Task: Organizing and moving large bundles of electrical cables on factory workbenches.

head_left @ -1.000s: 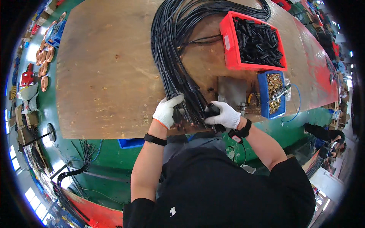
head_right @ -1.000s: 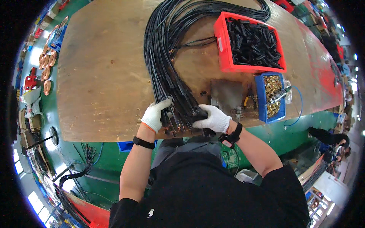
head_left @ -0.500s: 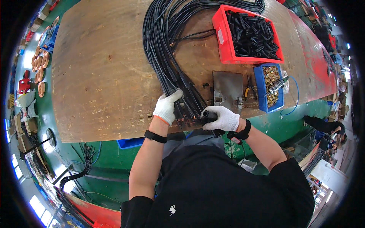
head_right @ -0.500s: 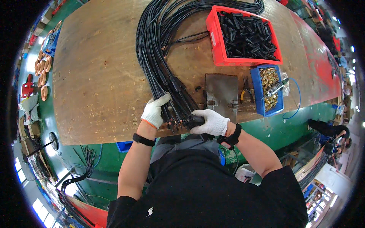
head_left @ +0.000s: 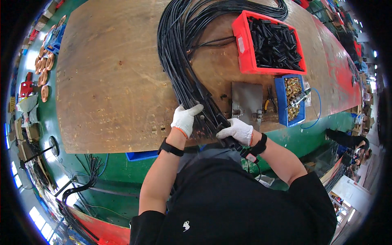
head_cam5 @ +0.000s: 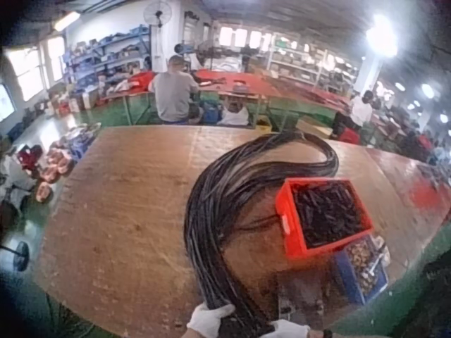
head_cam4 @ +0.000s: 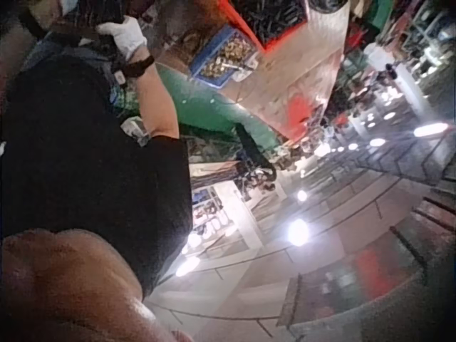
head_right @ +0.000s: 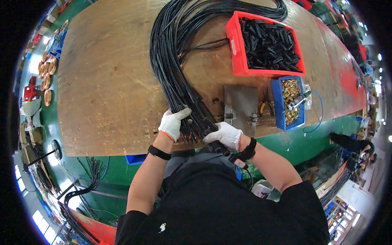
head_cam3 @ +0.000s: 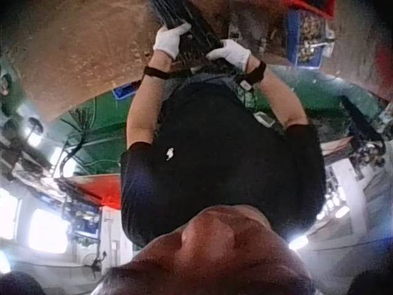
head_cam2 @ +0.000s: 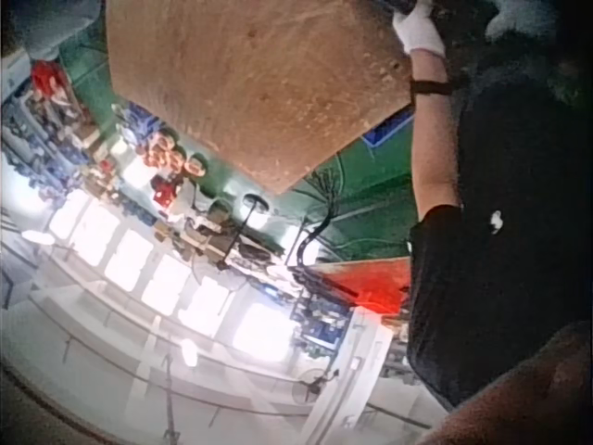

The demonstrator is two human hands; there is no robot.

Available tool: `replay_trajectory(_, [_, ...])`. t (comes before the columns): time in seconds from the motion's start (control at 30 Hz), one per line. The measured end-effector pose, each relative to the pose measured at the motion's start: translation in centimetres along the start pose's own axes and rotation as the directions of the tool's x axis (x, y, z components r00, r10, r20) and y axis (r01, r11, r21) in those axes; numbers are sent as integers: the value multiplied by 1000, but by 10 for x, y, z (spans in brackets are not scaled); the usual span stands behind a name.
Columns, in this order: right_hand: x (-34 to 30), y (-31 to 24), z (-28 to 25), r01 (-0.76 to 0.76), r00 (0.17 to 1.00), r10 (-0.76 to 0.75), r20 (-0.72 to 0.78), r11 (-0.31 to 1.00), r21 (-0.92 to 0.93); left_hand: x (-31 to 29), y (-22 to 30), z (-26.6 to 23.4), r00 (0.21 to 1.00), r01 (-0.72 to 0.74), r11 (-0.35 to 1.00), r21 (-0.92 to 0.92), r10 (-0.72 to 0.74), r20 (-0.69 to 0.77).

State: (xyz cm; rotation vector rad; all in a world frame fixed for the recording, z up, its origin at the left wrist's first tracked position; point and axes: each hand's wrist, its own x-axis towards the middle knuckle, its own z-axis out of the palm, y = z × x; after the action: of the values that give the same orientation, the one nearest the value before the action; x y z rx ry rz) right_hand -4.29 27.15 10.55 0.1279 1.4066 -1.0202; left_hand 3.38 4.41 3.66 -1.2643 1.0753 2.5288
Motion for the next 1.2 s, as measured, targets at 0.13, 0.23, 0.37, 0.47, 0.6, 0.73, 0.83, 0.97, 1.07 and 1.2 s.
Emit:
replay_trajectory(0.13, [3,5,4,173,969,-208,-134,957,-235,0,0,2,999,-6,993,115,12,-51])
replay_trajectory(0.23, [11,-1,6,248,947,-296,-127,922,-296,-2,3,5,1000,0,988,154,0,-2])
replay_trajectory(0.37, [31,-23,16,287,938,-327,-117,919,-270,-2,8,0,998,15,985,174,-24,53])
replay_trajectory(0.47, [56,-59,21,262,951,-280,-133,955,-137,-4,11,-4,1000,-22,982,188,19,22])
replay_trajectory(0.6, [114,-96,16,327,895,-420,-149,847,-419,-14,18,-22,999,50,999,-5,-50,8])
replay_trajectory(0.73, [145,-121,14,318,835,-489,-251,803,-505,-23,30,-39,995,91,996,20,-91,-34])
replay_trajectory(0.83, [125,-117,19,354,839,-530,-125,705,-614,-29,37,-28,999,48,998,-39,-49,-10])
replay_trajectory(0.97, [94,-94,40,243,883,-466,64,336,-910,-28,35,-14,1000,23,999,-37,-23,-12])
replay_trajectory(1.07, [79,-83,41,214,915,-397,69,334,-918,-25,29,-9,999,31,989,-142,-35,-26])
replay_trajectory(1.2, [61,-61,17,449,857,-515,0,747,-490,-23,32,-22,989,146,976,-159,-138,62])
